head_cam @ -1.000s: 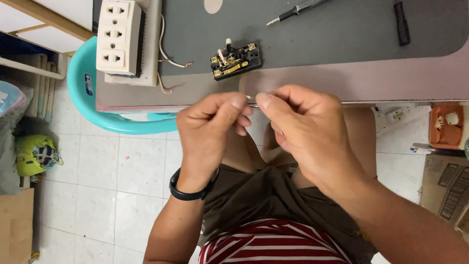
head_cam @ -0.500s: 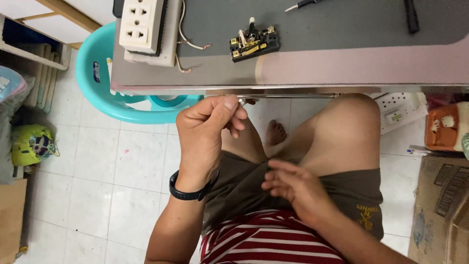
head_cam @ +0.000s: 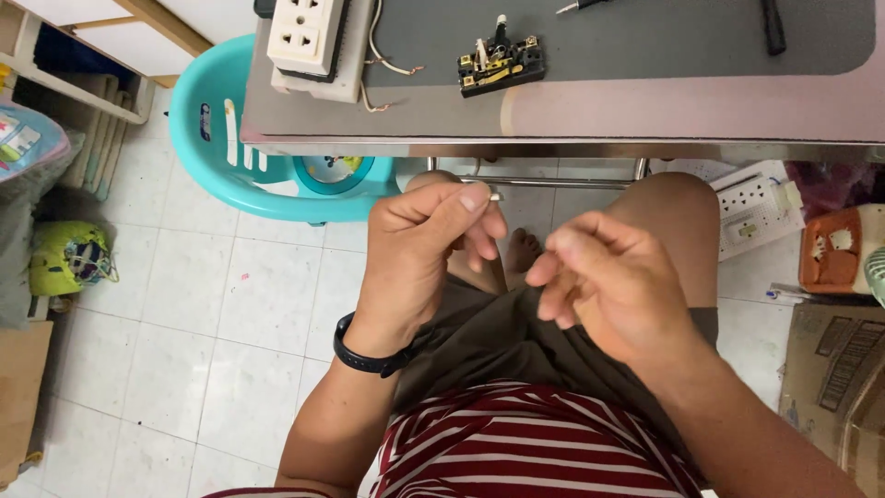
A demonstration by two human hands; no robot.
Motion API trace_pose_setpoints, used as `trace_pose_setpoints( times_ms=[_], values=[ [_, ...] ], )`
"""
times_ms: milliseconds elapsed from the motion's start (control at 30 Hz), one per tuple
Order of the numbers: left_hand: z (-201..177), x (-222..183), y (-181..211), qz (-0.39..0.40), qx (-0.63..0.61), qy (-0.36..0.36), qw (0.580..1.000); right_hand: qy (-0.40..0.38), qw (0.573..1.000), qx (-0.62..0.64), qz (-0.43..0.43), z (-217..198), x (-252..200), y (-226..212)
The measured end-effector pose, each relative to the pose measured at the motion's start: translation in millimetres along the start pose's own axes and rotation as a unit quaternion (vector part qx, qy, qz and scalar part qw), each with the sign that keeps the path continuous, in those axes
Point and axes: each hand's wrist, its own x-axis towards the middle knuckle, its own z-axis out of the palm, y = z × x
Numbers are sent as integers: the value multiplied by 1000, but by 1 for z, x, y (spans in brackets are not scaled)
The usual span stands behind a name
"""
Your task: Manually reassembling a small electronic component by placing metal contacts and parts onto a circuit board.
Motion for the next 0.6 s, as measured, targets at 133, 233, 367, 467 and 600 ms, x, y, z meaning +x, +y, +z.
trace_pose_setpoints(
  times_ms=[133,233,367,467,600],
  values=[
    [2,-1,5,-18,-33,-32,999,-19,998,37,-37,2,6,-5],
    [3,-1,8,-77,-71,-44,994,-30,996,86,-26,3,12,2],
    [3,-1,7,-121,-120,-61,983,-38,996,75,-42,17,13,-2],
    [4,-1,7,-136,-128,-66,980,10,999,44,-29,24,16,-12],
    [2,0,0,-137,-136,-77,978,30,997,9,-64,26,21,-18]
  ],
)
